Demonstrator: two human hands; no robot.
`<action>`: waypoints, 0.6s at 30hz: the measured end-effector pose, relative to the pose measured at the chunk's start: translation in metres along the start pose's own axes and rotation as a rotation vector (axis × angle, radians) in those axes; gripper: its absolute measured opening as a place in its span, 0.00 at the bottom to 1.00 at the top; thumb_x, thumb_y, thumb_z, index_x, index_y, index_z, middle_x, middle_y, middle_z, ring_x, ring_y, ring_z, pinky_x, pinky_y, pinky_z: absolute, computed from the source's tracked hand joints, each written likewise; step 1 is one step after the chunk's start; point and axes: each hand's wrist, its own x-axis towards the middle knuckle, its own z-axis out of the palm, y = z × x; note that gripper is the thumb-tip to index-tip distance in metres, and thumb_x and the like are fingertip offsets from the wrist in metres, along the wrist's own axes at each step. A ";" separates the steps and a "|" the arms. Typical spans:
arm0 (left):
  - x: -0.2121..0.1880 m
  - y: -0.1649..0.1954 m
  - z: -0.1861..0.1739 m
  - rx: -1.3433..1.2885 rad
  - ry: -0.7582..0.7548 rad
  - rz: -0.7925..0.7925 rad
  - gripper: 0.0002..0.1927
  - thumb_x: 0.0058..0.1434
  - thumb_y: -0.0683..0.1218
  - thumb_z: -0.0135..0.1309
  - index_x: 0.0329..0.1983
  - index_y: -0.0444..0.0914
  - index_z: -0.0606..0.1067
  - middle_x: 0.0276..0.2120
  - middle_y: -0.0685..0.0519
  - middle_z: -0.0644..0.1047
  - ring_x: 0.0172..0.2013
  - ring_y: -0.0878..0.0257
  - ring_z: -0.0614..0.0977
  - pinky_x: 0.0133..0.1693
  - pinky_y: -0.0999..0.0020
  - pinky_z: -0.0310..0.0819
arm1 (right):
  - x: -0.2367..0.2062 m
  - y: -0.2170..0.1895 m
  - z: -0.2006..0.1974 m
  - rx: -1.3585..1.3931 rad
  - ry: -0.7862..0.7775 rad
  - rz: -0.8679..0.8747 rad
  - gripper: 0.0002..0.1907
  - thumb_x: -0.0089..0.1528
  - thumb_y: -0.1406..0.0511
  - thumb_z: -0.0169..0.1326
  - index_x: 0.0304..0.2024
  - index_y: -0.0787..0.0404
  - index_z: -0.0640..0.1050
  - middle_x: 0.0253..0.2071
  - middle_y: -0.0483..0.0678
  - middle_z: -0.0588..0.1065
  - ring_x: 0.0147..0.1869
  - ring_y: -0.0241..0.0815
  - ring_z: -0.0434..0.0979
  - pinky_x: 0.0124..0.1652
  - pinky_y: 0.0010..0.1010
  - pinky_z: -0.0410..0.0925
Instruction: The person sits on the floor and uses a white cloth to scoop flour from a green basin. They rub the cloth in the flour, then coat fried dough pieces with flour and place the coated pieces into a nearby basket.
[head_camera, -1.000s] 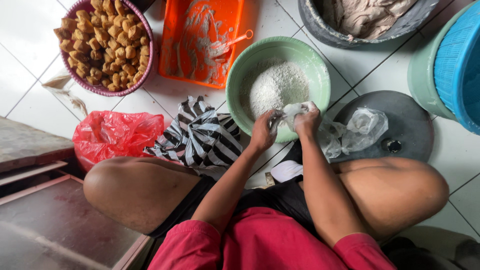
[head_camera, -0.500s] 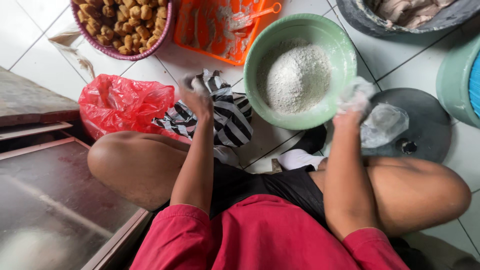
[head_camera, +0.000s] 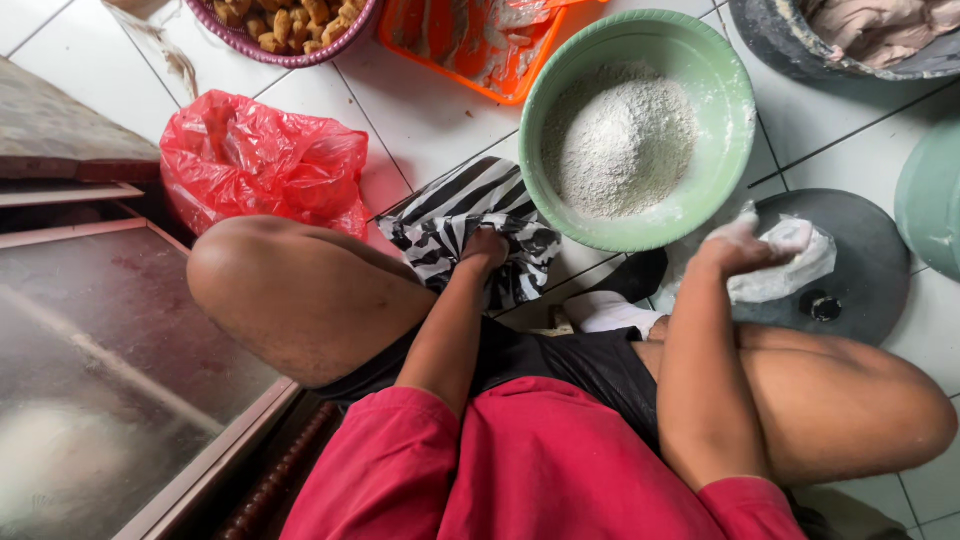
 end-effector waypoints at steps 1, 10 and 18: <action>-0.001 0.003 -0.003 -0.051 0.042 -0.065 0.21 0.65 0.49 0.48 0.56 0.34 0.75 0.57 0.31 0.74 0.58 0.37 0.75 0.60 0.49 0.69 | -0.014 -0.008 -0.001 0.119 -0.089 -0.188 0.34 0.61 0.75 0.59 0.68 0.56 0.65 0.70 0.62 0.60 0.73 0.59 0.65 0.69 0.50 0.63; -0.002 0.027 -0.017 0.376 0.167 0.369 0.19 0.58 0.52 0.54 0.44 0.34 0.80 0.45 0.37 0.81 0.50 0.44 0.82 0.56 0.51 0.75 | -0.084 -0.050 -0.025 0.247 -0.740 -0.266 0.33 0.60 0.78 0.50 0.68 0.58 0.64 0.69 0.55 0.65 0.73 0.51 0.65 0.68 0.45 0.65; 0.009 0.037 -0.030 0.552 0.071 0.332 0.17 0.58 0.50 0.53 0.46 0.36 0.80 0.47 0.39 0.81 0.51 0.45 0.82 0.54 0.51 0.76 | -0.093 -0.042 -0.028 0.210 -0.919 -0.305 0.27 0.61 0.77 0.49 0.64 0.62 0.69 0.62 0.53 0.73 0.67 0.46 0.74 0.60 0.35 0.70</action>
